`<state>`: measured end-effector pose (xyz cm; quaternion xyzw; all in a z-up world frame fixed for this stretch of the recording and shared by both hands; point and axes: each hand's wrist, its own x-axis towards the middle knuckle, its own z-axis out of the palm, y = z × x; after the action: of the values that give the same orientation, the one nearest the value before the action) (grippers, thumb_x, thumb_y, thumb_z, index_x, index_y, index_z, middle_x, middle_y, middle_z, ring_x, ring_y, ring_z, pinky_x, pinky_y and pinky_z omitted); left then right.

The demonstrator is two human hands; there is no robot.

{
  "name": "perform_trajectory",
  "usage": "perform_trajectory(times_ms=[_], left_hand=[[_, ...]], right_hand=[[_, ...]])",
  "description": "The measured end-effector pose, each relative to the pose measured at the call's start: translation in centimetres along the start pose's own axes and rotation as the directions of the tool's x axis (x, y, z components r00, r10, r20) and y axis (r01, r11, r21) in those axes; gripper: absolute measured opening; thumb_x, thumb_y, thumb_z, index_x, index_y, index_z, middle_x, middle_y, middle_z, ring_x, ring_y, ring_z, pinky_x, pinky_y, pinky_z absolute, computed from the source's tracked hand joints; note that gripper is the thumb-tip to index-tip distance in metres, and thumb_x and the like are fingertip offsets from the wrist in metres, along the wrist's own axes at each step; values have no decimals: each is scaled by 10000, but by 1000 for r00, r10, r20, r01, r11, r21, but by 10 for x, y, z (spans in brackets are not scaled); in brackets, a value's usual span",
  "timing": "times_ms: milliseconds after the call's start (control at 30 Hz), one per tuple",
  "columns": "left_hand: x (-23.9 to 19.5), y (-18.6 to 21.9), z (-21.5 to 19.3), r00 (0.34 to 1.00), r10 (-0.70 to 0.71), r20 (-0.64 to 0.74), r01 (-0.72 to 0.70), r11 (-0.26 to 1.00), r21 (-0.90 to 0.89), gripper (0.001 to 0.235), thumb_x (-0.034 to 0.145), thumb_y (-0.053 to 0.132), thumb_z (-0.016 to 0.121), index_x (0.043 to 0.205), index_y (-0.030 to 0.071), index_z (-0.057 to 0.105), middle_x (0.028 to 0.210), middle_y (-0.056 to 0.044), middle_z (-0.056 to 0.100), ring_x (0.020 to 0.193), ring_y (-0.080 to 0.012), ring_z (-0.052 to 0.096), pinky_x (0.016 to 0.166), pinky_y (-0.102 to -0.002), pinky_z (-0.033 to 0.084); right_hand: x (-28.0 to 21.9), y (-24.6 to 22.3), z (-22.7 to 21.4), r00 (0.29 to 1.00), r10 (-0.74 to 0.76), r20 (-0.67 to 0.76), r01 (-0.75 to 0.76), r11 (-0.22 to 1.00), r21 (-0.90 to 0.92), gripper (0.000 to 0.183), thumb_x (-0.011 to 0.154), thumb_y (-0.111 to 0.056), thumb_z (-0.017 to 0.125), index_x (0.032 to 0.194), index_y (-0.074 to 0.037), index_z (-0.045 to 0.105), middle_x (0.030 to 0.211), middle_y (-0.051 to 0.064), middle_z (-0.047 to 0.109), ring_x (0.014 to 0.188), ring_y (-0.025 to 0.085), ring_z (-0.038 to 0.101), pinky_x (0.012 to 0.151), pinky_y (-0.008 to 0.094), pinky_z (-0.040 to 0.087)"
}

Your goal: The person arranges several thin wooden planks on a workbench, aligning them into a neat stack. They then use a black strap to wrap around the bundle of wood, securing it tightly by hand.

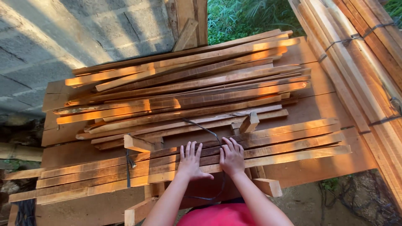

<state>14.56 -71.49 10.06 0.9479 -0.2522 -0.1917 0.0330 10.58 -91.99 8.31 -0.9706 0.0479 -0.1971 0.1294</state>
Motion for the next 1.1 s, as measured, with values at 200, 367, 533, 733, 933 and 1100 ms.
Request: perform_trajectory(times_ms=[200, 367, 533, 733, 933, 1100], left_hand=[[13, -5, 33, 997, -6, -74, 14, 993, 114, 1532, 430, 817, 815, 1628, 131, 152, 1641, -210, 213, 1534, -420, 147, 1220, -637, 87], [14, -7, 32, 992, 24, -123, -17, 998, 63, 1462, 415, 769, 848, 1597, 152, 249, 1612, -197, 261, 1513, -402, 205, 1213, -615, 139], [11, -10, 47, 986, 39, -165, -29, 998, 61, 1444, 421, 765, 856, 1592, 164, 263, 1615, -191, 256, 1510, -397, 213, 1208, -607, 157], [-10, 3, 49, 888, 283, -363, -179, 939, 294, 1317, 576, 835, 668, 1579, 87, 259, 1710, -198, 96, 1548, -469, 77, 1206, -648, 73], [-9, 4, 55, 849, 266, -456, -145, 948, 284, 1287, 570, 731, 681, 1600, 112, 222, 1727, -133, 105, 1582, -445, 38, 1201, -723, 30], [-10, 7, 55, 860, 255, -443, -139, 951, 278, 1264, 553, 685, 711, 1578, 102, 255, 1731, -122, 94, 1581, -467, 16, 1189, -740, 31]], right_hand=[[5, 0, 2, 1000, 9, 4, -9, 1000, 7, 138, 943, -333, 588, 982, -225, 665, 1385, -110, 622, 1330, 164, 542, 1050, 375, 392], [11, -2, 1, 999, 22, -44, -23, 1000, -17, 134, 939, -342, 589, 967, -232, 661, 1355, -112, 635, 1305, 153, 559, 1037, 370, 397], [10, -4, 3, 999, 40, -23, -40, 999, -24, 143, 945, -341, 577, 980, -231, 660, 1360, -114, 631, 1318, 155, 547, 1047, 379, 393], [38, -9, 18, 980, 84, 180, -99, 992, 77, 173, 937, -235, 571, 1030, -117, 656, 1305, 14, 665, 1368, 284, 491, 1189, 660, 244], [61, -14, 29, 979, 80, 188, -82, 997, 4, 163, 950, -253, 561, 939, -112, 641, 778, 137, 713, 773, 355, 674, 1045, 515, 436], [64, -14, 23, 988, 34, 149, -41, 998, 43, 112, 923, -200, 595, 874, -101, 615, 710, 120, 681, 668, 333, 648, 793, 418, 486]])
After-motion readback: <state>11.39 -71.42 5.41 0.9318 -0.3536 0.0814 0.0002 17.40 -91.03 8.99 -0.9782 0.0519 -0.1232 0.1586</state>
